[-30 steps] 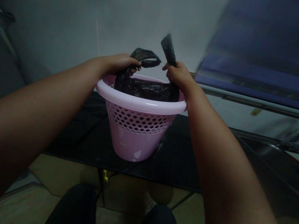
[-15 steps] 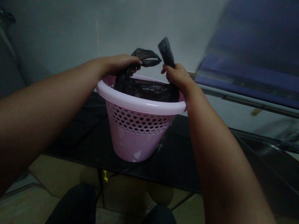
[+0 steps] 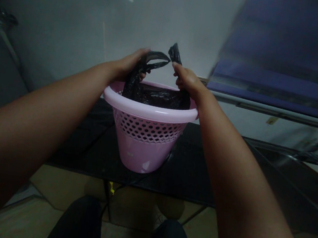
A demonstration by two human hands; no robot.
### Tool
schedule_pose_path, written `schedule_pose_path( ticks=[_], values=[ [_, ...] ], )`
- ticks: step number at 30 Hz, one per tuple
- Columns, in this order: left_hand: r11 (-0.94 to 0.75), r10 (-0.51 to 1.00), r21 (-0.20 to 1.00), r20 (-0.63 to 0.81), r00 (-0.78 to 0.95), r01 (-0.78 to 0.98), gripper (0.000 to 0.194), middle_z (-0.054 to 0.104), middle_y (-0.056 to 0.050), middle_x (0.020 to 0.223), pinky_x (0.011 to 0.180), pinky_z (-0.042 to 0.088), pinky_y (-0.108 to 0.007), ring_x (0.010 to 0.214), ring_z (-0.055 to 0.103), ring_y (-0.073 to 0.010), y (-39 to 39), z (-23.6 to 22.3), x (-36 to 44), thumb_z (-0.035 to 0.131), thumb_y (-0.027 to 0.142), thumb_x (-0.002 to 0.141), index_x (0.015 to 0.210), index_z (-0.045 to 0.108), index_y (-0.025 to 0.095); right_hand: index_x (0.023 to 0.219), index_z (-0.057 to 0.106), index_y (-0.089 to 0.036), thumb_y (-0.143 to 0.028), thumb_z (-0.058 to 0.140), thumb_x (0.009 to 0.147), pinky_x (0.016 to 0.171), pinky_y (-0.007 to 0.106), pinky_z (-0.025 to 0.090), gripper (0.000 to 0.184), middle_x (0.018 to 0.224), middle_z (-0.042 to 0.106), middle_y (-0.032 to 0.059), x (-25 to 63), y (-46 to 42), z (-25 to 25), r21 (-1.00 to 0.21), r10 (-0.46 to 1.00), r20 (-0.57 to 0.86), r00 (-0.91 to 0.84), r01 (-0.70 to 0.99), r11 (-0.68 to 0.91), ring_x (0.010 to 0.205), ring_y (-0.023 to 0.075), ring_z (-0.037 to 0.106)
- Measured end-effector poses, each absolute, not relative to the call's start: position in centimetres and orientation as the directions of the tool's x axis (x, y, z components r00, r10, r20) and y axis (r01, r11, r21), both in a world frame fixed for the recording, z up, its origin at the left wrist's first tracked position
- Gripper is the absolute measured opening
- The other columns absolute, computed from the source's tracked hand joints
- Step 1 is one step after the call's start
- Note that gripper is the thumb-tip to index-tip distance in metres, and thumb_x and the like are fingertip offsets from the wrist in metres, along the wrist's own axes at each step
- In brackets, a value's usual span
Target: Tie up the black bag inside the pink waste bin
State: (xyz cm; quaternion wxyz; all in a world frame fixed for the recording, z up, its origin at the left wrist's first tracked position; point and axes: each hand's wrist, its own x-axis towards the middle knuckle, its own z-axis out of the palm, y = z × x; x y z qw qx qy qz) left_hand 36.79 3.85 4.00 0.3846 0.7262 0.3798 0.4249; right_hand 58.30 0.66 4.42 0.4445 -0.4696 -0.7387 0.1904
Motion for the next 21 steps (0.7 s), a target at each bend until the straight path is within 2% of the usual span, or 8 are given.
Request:
schedule_pose_path(
  ticks=[3,6,10,15,21],
  values=[
    [-0.35,0.901,0.911,0.263,0.346,0.22,0.058,0.055,-0.008,0.072,0.06,0.046,-0.029,0.076,0.062,-0.0235,3.71,4.21,36.79,0.027,0.063,0.088,0.094,0.06,0.016,0.083,0.048,-0.019,-0.068,0.033,0.088,0.042,0.022,0.031,0.052,0.054,0.033,-0.002,58.3,0.72,4.45,-0.753,0.888,0.439,-0.139,0.483,0.448,0.045,0.0097,0.034],
    [-0.341,0.908,0.913,0.259,0.329,0.224,0.051,0.055,-0.008,0.073,0.061,0.046,-0.031,0.078,0.063,-0.0242,3.67,4.25,36.9,0.03,0.055,0.09,0.093,0.059,0.014,0.081,0.049,-0.019,-0.067,0.031,0.09,0.042,0.022,0.031,0.052,0.053,0.033,-0.0024,58.31,0.78,4.35,-0.771,0.894,0.429,-0.131,0.463,0.437,0.044,0.0093,0.034],
    [-0.374,0.912,0.9,0.313,0.267,0.224,0.04,0.056,-0.007,0.077,0.064,0.047,-0.032,0.084,0.064,-0.0252,3.82,4.11,37.12,0.034,0.045,0.091,0.097,0.059,0.014,0.081,0.049,-0.018,-0.059,0.038,0.092,0.045,0.021,0.033,0.043,0.054,0.034,-0.0029,58.37,0.87,4.14,-0.759,0.882,0.451,-0.138,0.46,0.461,0.045,0.0082,0.036],
    [-0.436,0.893,0.872,0.389,0.228,0.222,0.036,0.059,-0.007,0.081,0.067,0.048,-0.03,0.087,0.064,-0.0237,3.77,4.16,37.23,0.037,0.04,0.091,0.103,0.059,0.014,0.08,0.051,-0.017,-0.047,0.043,0.094,0.048,0.022,0.037,0.034,0.056,0.039,-0.0019,58.38,0.72,4.13,-0.753,0.881,0.454,-0.134,0.47,0.46,0.048,0.008,0.04],
    [-0.467,0.881,0.847,0.423,0.211,0.254,0.038,0.065,-0.01,0.089,0.066,0.049,-0.028,0.077,0.063,-0.02,3.07,4.44,37.24,0.04,0.04,0.089,0.109,0.059,0.013,0.081,0.053,-0.016,-0.039,0.045,0.094,0.054,0.025,0.044,0.028,0.061,0.048,0.0015,58.41,0.65,4.21,-0.739,0.867,0.491,-0.084,0.487,0.466,0.054,0.0108,0.05]
  ],
)
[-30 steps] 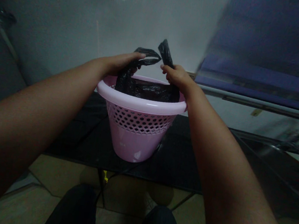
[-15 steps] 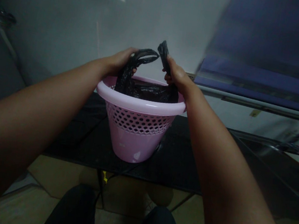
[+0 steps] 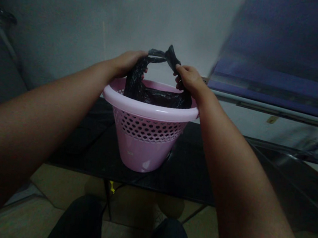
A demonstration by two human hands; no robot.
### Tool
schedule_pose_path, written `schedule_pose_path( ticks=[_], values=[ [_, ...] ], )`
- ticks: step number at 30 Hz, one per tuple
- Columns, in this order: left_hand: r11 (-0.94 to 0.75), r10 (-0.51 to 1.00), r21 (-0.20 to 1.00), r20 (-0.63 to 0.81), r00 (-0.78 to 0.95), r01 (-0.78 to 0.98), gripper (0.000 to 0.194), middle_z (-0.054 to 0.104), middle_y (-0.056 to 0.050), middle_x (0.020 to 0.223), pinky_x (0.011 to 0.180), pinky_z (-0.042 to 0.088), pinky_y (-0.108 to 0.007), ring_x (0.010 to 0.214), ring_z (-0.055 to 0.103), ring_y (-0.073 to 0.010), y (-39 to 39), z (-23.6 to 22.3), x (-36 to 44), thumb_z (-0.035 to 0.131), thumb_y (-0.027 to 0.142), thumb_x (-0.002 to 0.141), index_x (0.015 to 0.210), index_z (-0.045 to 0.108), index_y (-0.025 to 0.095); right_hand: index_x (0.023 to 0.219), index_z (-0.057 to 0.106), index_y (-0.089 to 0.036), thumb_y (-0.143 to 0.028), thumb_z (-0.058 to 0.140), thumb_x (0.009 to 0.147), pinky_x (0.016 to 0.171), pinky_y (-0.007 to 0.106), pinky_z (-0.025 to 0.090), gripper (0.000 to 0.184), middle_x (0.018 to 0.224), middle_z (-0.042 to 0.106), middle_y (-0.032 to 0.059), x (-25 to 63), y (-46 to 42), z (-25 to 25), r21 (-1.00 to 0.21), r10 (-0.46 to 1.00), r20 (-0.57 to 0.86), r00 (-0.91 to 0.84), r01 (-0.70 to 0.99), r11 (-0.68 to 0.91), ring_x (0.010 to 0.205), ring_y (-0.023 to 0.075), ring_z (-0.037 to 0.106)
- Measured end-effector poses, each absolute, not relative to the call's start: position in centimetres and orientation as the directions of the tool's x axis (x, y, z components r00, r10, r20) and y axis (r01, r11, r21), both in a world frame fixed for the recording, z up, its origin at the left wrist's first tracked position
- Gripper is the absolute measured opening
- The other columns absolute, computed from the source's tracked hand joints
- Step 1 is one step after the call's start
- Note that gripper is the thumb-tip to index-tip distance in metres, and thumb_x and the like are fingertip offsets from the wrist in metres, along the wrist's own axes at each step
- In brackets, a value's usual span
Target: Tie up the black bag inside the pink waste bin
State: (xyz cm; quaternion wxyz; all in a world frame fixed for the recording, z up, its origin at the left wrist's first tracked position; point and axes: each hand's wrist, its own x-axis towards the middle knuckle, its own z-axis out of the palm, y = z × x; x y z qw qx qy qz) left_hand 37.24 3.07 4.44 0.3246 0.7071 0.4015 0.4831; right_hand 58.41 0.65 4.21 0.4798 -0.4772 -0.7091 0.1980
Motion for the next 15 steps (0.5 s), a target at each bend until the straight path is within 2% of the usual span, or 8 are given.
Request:
schedule_pose_path(
  ticks=[5,11,15],
  values=[
    [-0.49,0.869,0.824,0.437,0.233,0.283,0.034,0.066,-0.01,0.087,0.065,0.049,-0.028,0.075,0.063,-0.0196,2.76,4.44,37.24,0.043,0.037,0.088,0.104,0.062,0.014,0.082,0.054,-0.015,-0.038,0.046,0.093,0.058,0.025,0.047,0.027,0.06,0.05,0.0011,58.55,1.14,4.11,-0.712,0.83,0.548,-0.099,0.466,0.526,0.056,0.0111,0.053],
    [-0.533,0.846,0.784,0.478,0.236,0.318,0.025,0.062,-0.007,0.073,0.069,0.048,-0.028,0.079,0.062,-0.0208,3.14,4.44,37.13,0.047,0.032,0.086,0.088,0.063,0.014,0.088,0.051,-0.017,-0.032,0.048,0.091,0.063,0.026,0.05,0.016,0.061,0.052,-0.0003,58.62,1.34,4.18,-0.7,0.805,0.582,-0.113,0.434,0.567,0.057,0.0117,0.057],
    [-0.546,0.837,0.769,0.489,0.244,0.332,0.02,0.06,-0.006,0.072,0.069,0.047,-0.026,0.078,0.061,-0.0191,3.1,4.5,37.02,0.049,0.03,0.084,0.082,0.062,0.015,0.091,0.048,-0.018,-0.027,0.048,0.091,0.062,0.024,0.05,0.01,0.062,0.053,-0.0011,58.43,1.21,4.27,-0.718,0.81,0.576,-0.11,0.406,0.566,0.058,0.0118,0.059]
  ],
)
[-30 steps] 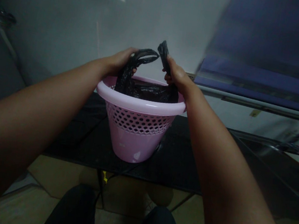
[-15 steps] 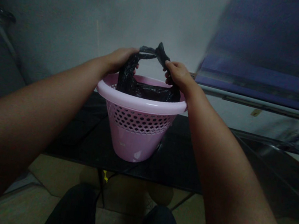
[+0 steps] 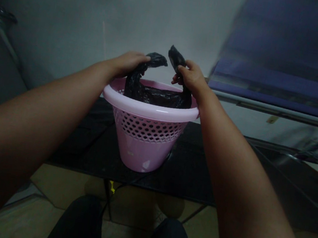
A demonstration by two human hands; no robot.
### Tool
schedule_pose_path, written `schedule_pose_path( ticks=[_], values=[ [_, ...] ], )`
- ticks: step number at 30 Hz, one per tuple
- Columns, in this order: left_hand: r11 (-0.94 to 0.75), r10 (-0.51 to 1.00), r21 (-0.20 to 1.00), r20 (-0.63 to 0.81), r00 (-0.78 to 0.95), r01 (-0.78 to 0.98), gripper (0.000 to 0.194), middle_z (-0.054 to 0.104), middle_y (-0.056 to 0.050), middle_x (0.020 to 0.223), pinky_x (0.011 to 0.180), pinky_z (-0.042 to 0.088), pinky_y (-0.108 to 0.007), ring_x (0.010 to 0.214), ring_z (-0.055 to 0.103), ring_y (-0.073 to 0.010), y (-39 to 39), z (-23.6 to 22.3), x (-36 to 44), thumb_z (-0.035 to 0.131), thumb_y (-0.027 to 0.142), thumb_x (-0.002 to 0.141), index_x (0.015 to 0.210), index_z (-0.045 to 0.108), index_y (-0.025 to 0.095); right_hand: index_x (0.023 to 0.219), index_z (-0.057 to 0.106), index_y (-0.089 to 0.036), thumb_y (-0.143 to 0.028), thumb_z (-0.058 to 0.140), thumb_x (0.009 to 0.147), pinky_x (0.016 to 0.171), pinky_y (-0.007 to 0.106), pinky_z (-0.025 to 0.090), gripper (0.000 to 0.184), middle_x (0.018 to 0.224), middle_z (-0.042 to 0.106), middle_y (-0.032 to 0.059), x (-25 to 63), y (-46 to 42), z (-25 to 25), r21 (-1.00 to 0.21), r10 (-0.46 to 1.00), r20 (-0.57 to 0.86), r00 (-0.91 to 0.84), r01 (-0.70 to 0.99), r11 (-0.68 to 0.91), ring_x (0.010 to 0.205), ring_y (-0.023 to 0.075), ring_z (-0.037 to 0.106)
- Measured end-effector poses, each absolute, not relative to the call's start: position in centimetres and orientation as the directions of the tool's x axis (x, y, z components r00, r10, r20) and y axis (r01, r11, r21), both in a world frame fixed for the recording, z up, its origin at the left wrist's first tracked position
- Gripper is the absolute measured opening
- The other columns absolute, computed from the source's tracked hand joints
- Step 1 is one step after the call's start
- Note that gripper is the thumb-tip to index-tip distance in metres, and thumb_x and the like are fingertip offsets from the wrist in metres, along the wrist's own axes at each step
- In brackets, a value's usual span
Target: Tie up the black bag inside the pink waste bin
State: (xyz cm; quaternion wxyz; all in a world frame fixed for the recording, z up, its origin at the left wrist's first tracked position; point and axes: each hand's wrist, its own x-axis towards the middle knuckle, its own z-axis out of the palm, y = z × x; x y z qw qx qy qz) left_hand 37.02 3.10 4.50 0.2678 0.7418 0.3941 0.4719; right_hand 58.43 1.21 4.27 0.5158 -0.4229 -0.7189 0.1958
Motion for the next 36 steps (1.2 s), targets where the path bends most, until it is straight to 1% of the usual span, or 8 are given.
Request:
schedule_pose_path(
  ticks=[3,6,9,14,19,23,28,36],
  values=[
    [-0.543,0.839,0.774,0.48,0.256,0.327,0.017,0.06,-0.006,0.072,0.069,0.046,-0.026,0.078,0.061,-0.0187,3.1,4.5,37.0,0.05,0.027,0.081,0.085,0.062,0.015,0.093,0.045,-0.018,-0.024,0.047,0.09,0.062,0.024,0.05,0.007,0.063,0.054,-0.0013,58.2,1.0,4.3,-0.749,0.83,0.552,-0.083,0.388,0.537,0.059,0.0118,0.06],
    [-0.531,0.845,0.785,0.462,0.27,0.317,0.018,0.06,-0.006,0.072,0.069,0.046,-0.026,0.077,0.061,-0.0192,3.0,4.6,37.0,0.051,0.025,0.079,0.089,0.062,0.016,0.094,0.045,-0.019,-0.029,0.055,0.087,0.062,0.025,0.05,0.015,0.067,0.055,-0.0006,58.1,1.1,4.3,-0.751,0.834,0.545,-0.081,0.395,0.529,0.062,0.0126,0.06],
    [-0.52,0.849,0.797,0.446,0.283,0.306,0.02,0.061,-0.006,0.072,0.069,0.046,-0.027,0.077,0.062,-0.0199,2.8,4.6,37.0,0.052,0.024,0.077,0.092,0.062,0.016,0.091,0.05,-0.018,-0.031,0.059,0.084,0.062,0.024,0.048,0.017,0.07,0.055,0.0007,58.3,1.2,4.3,-0.723,0.822,0.565,-0.075,0.435,0.537,0.066,0.0128,0.059],
    [-0.529,0.847,0.784,0.465,0.258,0.324,0.02,0.064,-0.007,0.074,0.072,0.046,-0.026,0.085,0.063,-0.0211,2.4,4.8,36.9,0.052,0.019,0.073,0.09,0.063,0.015,0.082,0.057,-0.014,-0.022,0.06,0.08,0.061,0.024,0.046,0.009,0.068,0.053,0.0015,58.6,0.7,4.4,-0.647,0.795,0.601,-0.085,0.532,0.546,0.069,0.0133,0.055],
    [-0.542,0.839,0.785,0.481,0.256,0.302,0.019,0.065,-0.008,0.076,0.074,0.048,-0.027,0.087,0.064,-0.0215,3.1,4.8,36.9,0.053,0.017,0.071,0.085,0.064,0.013,0.087,0.06,-0.015,-0.018,0.059,0.078,0.06,0.024,0.045,0.009,0.072,0.055,0.0015,58.5,0.7,4.4,-0.637,0.776,0.627,-0.074,0.523,0.565,0.069,0.0127,0.054],
    [-0.55,0.834,0.775,0.493,0.247,0.31,0.023,0.067,-0.008,0.076,0.072,0.048,-0.028,0.086,0.065,-0.0227,3.8,4.7,36.9,0.052,0.018,0.068,0.087,0.064,0.014,0.088,0.059,-0.016,-0.021,0.059,0.078,0.058,0.024,0.046,0.011,0.076,0.057,0.002,58.7,1.4,4.4,-0.637,0.759,0.65,-0.04,0.515,0.574,0.07,0.0138,0.057],
    [-0.555,0.831,0.766,0.506,0.229,0.325,0.026,0.068,-0.008,0.075,0.073,0.049,-0.028,0.085,0.064,-0.0225,3.8,4.8,36.7,0.052,0.018,0.066,0.089,0.065,0.017,0.089,0.055,-0.017,-0.021,0.06,0.077,0.054,0.024,0.048,0.013,0.076,0.058,0.0025,58.7,1.7,4.4,-0.667,0.777,0.629,-0.026,0.494,0.558,0.068,0.0147,0.059],
    [-0.546,0.832,0.78,0.461,0.309,0.305,0.028,0.069,-0.01,0.076,0.076,0.049,-0.03,0.088,0.065,-0.0244,3.1,4.8,36.8,0.054,0.016,0.063,0.089,0.063,0.013,0.085,0.048,-0.018,-0.016,0.057,0.079,0.057,0.024,0.05,0.011,0.073,0.057,0.0018,58.7,1.9,4.3,-0.706,0.798,0.603,-0.007,0.46,0.538,0.066,0.0133,0.06]
  ],
)
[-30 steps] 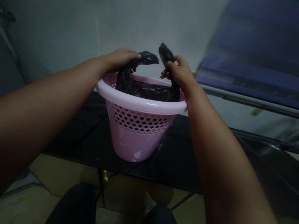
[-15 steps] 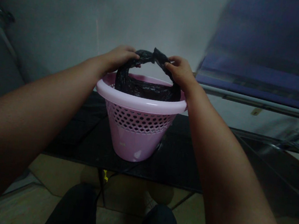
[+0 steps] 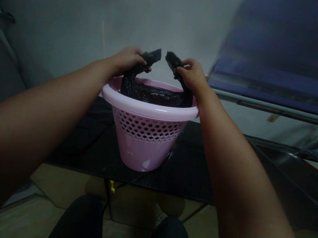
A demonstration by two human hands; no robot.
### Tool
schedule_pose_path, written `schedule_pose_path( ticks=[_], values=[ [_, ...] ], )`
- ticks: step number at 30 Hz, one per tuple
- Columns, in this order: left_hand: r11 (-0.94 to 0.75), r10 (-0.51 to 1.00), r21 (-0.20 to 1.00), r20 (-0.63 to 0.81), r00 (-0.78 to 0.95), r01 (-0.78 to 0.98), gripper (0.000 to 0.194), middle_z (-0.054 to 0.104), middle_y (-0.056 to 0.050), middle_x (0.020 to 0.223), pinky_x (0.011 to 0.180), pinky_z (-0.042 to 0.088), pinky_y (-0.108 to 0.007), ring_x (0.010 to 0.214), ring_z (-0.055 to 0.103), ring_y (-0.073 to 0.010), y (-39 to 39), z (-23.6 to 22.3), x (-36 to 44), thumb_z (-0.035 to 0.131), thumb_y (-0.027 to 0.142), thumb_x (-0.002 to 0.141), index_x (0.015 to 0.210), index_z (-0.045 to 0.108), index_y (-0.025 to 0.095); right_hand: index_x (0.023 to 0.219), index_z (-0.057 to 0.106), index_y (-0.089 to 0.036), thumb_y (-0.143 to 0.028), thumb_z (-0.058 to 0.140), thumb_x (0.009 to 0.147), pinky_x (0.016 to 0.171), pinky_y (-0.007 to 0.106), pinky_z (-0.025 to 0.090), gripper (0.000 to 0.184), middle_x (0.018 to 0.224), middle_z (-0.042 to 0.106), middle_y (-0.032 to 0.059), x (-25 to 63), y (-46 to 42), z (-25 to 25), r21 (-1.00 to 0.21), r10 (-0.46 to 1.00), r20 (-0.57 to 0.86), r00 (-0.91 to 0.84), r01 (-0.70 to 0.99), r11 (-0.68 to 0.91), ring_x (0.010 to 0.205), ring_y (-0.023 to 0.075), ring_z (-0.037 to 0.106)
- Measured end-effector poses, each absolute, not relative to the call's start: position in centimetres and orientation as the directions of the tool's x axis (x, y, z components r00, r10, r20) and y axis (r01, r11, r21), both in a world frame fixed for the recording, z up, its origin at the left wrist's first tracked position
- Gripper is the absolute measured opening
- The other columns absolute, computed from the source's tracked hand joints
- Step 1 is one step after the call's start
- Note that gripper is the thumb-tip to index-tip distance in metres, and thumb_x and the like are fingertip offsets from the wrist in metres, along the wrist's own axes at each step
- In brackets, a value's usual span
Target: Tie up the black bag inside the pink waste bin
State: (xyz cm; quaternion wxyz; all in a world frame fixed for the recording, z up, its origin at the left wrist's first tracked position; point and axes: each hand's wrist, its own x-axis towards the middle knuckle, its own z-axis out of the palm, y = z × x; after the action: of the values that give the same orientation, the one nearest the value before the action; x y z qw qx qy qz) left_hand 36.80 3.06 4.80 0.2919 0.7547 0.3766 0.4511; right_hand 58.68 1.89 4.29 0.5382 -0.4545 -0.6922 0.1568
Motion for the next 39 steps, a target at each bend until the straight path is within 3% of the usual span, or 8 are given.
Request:
schedule_pose_path(
  ticks=[8,17,22,28,39],
  values=[
    [-0.515,0.849,0.798,0.424,0.316,0.312,0.024,0.063,-0.006,0.066,0.071,0.048,-0.029,0.08,0.065,-0.0222,2.9,4.7,37.0,0.054,0.018,0.066,0.088,0.063,0.016,0.083,0.042,-0.019,-0.011,0.052,0.081,0.058,0.025,0.048,0.013,0.071,0.055,0.0017,58.1,1.2,4.3,-0.749,0.857,0.515,-0.033,0.468,0.468,0.062,0.0123,0.057],
    [-0.504,0.859,0.811,0.436,0.266,0.297,0.015,0.056,-0.004,0.057,0.062,0.044,-0.029,0.074,0.06,-0.0212,4.1,4.5,37.0,0.052,0.027,0.074,0.082,0.061,0.019,0.079,0.049,-0.019,-0.014,0.048,0.083,0.055,0.024,0.042,0.006,0.063,0.049,0.0001,58.3,0.9,4.3,-0.681,0.836,0.548,-0.043,0.557,0.475,0.056,0.011,0.046],
    [-0.512,0.854,0.801,0.435,0.286,0.31,0.018,0.057,-0.005,0.065,0.062,0.045,-0.026,0.074,0.061,-0.0191,3.2,4.6,37.1,0.051,0.028,0.078,0.088,0.061,0.017,0.072,0.052,-0.018,-0.016,0.045,0.086,0.052,0.024,0.039,0.015,0.058,0.042,0.0001,58.0,0.2,4.4,-0.67,0.852,0.519,-0.071,0.586,0.457,0.05,0.0101,0.038],
    [-0.546,0.821,0.799,0.449,0.354,0.254,0.024,0.061,-0.006,0.072,0.071,0.049,-0.028,0.074,0.063,-0.0179,2.9,4.3,36.9,0.052,0.023,0.078,0.098,0.062,0.015,0.069,0.05,-0.018,-0.021,0.046,0.088,0.053,0.025,0.039,0.02,0.058,0.04,0.0011,57.8,0.0,4.4,-0.689,0.854,0.514,-0.082,0.554,0.468,0.054,0.0121,0.041],
    [-0.561,0.802,0.775,0.42,0.425,0.291,0.031,0.065,-0.009,0.082,0.077,0.05,-0.031,0.079,0.065,-0.0187,2.7,4.4,36.7,0.055,0.023,0.078,0.107,0.06,0.011,0.081,0.058,-0.014,-0.027,0.066,0.08,0.051,0.023,0.036,0.015,0.056,0.037,-0.0012,58.1,-0.7,4.7,-0.599,0.842,0.501,-0.201,0.622,0.505,0.059,0.0115,0.044]
  ],
)
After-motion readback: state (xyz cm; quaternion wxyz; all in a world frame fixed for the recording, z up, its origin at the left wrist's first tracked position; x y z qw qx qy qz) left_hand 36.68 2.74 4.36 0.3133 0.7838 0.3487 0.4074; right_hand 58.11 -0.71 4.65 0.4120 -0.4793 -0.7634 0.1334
